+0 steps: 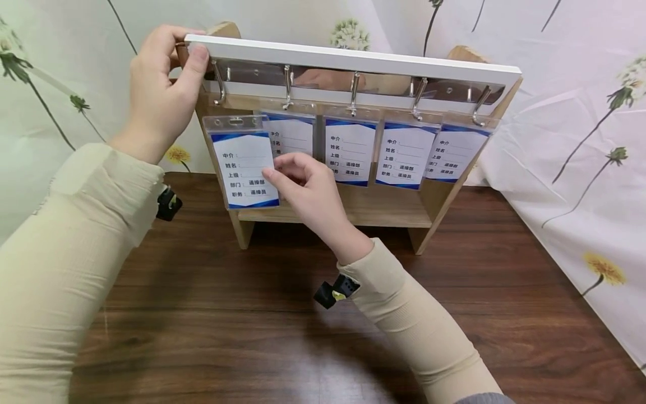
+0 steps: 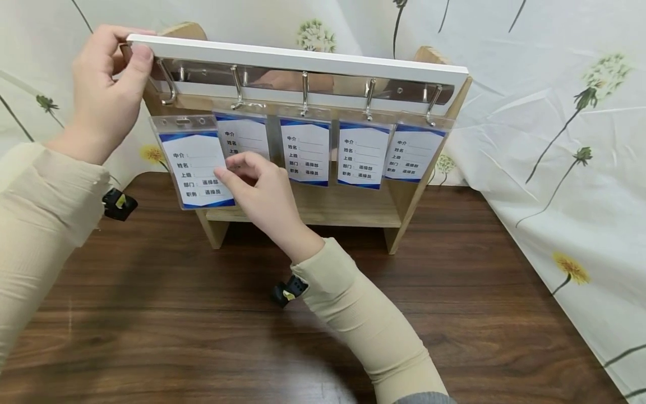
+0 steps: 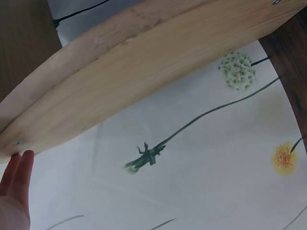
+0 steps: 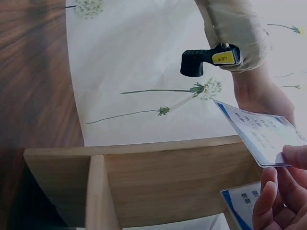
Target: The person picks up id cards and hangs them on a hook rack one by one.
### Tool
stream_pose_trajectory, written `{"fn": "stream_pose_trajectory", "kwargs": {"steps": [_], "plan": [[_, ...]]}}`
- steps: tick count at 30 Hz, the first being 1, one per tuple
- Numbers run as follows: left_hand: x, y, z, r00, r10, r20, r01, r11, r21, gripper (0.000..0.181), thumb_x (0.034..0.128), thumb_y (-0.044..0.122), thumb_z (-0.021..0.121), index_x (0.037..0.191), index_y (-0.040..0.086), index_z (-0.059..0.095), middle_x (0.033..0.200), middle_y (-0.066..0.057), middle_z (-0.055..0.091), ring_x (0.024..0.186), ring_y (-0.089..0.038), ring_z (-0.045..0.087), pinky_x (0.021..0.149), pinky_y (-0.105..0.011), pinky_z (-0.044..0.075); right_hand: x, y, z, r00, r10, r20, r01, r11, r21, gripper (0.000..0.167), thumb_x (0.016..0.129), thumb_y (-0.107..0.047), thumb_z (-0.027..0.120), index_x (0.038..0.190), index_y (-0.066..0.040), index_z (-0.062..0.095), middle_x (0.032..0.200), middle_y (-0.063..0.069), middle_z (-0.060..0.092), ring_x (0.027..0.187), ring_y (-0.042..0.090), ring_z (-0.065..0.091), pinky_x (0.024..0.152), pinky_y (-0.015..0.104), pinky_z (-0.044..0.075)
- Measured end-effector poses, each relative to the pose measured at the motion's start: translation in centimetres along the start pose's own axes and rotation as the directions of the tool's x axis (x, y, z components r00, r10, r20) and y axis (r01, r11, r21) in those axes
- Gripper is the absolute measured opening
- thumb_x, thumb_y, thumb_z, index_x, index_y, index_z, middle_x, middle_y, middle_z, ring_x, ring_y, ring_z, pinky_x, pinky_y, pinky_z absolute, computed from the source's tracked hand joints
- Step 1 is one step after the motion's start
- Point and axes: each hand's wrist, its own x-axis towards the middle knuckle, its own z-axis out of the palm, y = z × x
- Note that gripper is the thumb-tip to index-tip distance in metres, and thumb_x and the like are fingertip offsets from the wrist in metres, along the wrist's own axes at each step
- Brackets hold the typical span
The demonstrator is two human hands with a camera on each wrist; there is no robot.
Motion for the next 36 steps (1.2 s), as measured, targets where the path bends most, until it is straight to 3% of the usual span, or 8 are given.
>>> {"fn": "stream_pose_trajectory", "kwargs": {"steps": [7, 12, 16, 21, 26, 33, 36], "plan": [[0.2, 0.4, -0.4, 0.997, -0.062, 0.053, 0.064, 0.997, -0.036, 0.026, 0.0985, 0.028, 0.052, 0.120, 0.023, 0.065, 0.110, 0.022, 0.052, 0.098, -0.004, 0.057, 0.088, -0.021, 0.044, 1.5, -1.3, 0.8, 1.000, 0.015, 0.001, -0.015, 0.999, -0.042, 0.018, 0.095, -0.019, 0.068, 0.106, -0.005, 0.068, 0.101, 0.008, 0.075, 0.077, 0.009, 0.058, 0.069, 0.021, 0.047], [0.0, 0.6, -0.4, 0.994, -0.087, 0.072, 0.089, 0.996, -0.017, 0.028, 0.0987, 0.031, 0.052, 0.123, 0.024, 0.064, 0.111, 0.023, 0.051, 0.100, -0.004, 0.056, 0.082, -0.021, 0.045, 2.2, -1.6, 1.1, 0.999, 0.035, -0.011, -0.036, 0.998, -0.057, 0.018, 0.094, -0.022, 0.069, 0.104, -0.007, 0.069, 0.094, 0.006, 0.075, 0.072, 0.010, 0.058, 0.067, 0.022, 0.046], [-0.1, 0.6, -0.2, 0.994, -0.082, 0.071, 0.082, 0.997, -0.001, 0.029, 0.0987, 0.034, 0.053, 0.125, 0.023, 0.062, 0.110, 0.024, 0.050, 0.099, -0.002, 0.052, 0.080, -0.021, 0.043, 2.5, -1.9, 1.3, 0.996, 0.088, -0.001, -0.088, 0.994, -0.070, 0.018, 0.095, -0.023, 0.068, 0.106, -0.009, 0.068, 0.086, 0.004, 0.073, 0.063, 0.011, 0.055, 0.058, 0.023, 0.043], [-0.1, 0.4, 0.1, 0.998, -0.056, 0.025, 0.056, 0.998, 0.017, 0.032, 0.0963, 0.037, 0.059, 0.125, 0.023, 0.062, 0.108, 0.023, 0.050, 0.094, 0.000, 0.049, 0.074, -0.017, 0.041, 2.8, -2.1, 1.4, 0.989, 0.145, 0.019, -0.144, 0.988, -0.056, 0.021, 0.097, -0.025, 0.065, 0.110, -0.008, 0.067, 0.087, 0.006, 0.072, 0.054, 0.014, 0.049, 0.051, 0.024, 0.040], [-0.2, 0.1, 0.4, 1.000, -0.016, -0.011, 0.017, 0.999, 0.028, 0.034, 0.0946, 0.037, 0.061, 0.124, 0.020, 0.063, 0.105, 0.026, 0.050, 0.090, 0.002, 0.049, 0.070, -0.012, 0.043, 3.2, -2.0, 1.8, 0.991, 0.130, -0.015, -0.130, 0.991, -0.043, 0.023, 0.099, -0.028, 0.061, 0.105, -0.006, 0.069, 0.078, 0.006, 0.068, 0.051, 0.016, 0.049, 0.048, 0.024, 0.042], [-0.3, -0.2, 0.6, 1.000, 0.002, -0.028, -0.001, 0.999, 0.042, 0.037, 0.0951, 0.036, 0.060, 0.126, 0.016, 0.062, 0.103, 0.029, 0.047, 0.090, 0.004, 0.047, 0.070, -0.011, 0.042, 4.1, -2.3, 2.4, 0.993, 0.082, -0.082, -0.093, 0.986, -0.138, 0.033, 0.102, -0.035, 0.055, 0.094, -0.007, 0.071, 0.083, 0.001, 0.070, 0.073, 0.009, 0.061, 0.059, 0.022, 0.045], [-0.3, -0.2, 0.7, 0.999, 0.016, -0.030, -0.015, 0.999, 0.050, 0.037, 0.0951, 0.037, 0.059, 0.126, 0.016, 0.062, 0.103, 0.029, 0.046, 0.089, 0.005, 0.046, 0.069, -0.010, 0.041, 4.4, -2.5, 2.5, 0.992, 0.080, -0.094, -0.094, 0.982, -0.164, 0.035, 0.103, -0.037, 0.053, 0.094, -0.009, 0.071, 0.083, 0.002, 0.069, 0.074, 0.010, 0.062, 0.062, 0.021, 0.045]]}}
